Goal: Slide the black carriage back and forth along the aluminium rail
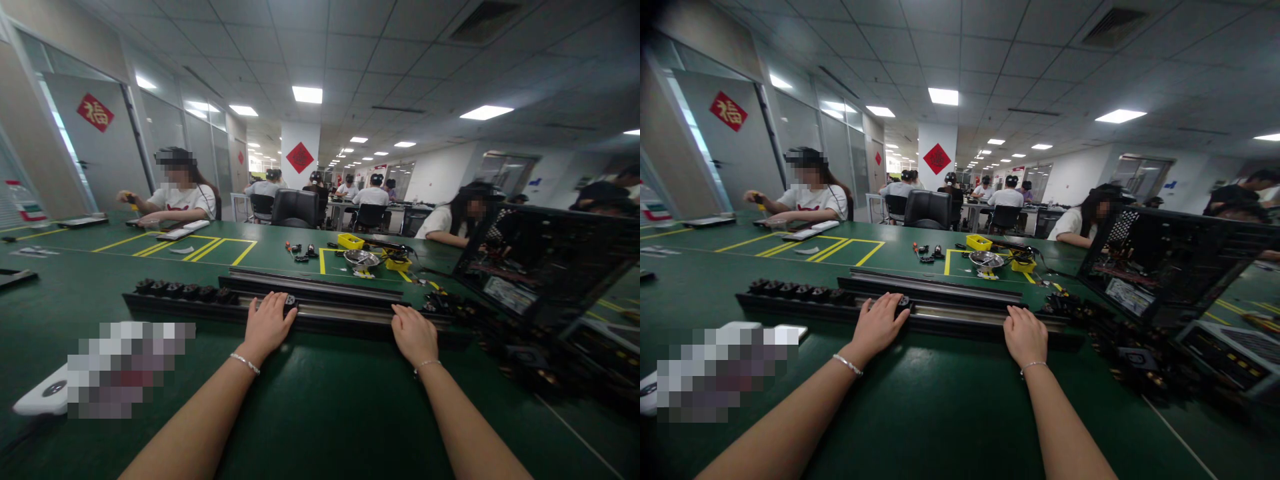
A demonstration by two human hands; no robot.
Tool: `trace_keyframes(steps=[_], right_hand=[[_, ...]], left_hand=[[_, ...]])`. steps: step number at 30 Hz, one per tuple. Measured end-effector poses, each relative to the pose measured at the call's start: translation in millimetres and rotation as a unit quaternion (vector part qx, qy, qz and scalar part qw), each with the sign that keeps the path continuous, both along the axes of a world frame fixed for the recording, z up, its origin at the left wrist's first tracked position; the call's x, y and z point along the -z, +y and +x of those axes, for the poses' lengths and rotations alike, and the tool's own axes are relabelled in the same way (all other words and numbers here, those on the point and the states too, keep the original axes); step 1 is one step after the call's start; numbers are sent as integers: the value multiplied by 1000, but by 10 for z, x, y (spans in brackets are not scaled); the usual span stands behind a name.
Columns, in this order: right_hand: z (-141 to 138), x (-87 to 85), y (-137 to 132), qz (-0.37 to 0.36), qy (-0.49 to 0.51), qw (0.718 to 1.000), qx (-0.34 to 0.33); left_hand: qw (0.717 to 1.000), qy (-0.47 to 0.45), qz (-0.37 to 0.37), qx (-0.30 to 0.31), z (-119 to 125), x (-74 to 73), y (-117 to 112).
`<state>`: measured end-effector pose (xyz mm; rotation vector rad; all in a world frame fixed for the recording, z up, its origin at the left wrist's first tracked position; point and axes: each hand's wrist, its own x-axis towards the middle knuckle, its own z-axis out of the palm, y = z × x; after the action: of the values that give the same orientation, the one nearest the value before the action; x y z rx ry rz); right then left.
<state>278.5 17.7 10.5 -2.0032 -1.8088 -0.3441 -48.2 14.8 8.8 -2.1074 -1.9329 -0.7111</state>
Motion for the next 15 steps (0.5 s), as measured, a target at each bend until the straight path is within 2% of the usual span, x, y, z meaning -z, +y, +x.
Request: trace_keyframes(steps=[15], right_hand=[[-18,-18,-20,-3,3,1000,2]], left_hand=[[1000,-12,-8,2,12,-18,5]])
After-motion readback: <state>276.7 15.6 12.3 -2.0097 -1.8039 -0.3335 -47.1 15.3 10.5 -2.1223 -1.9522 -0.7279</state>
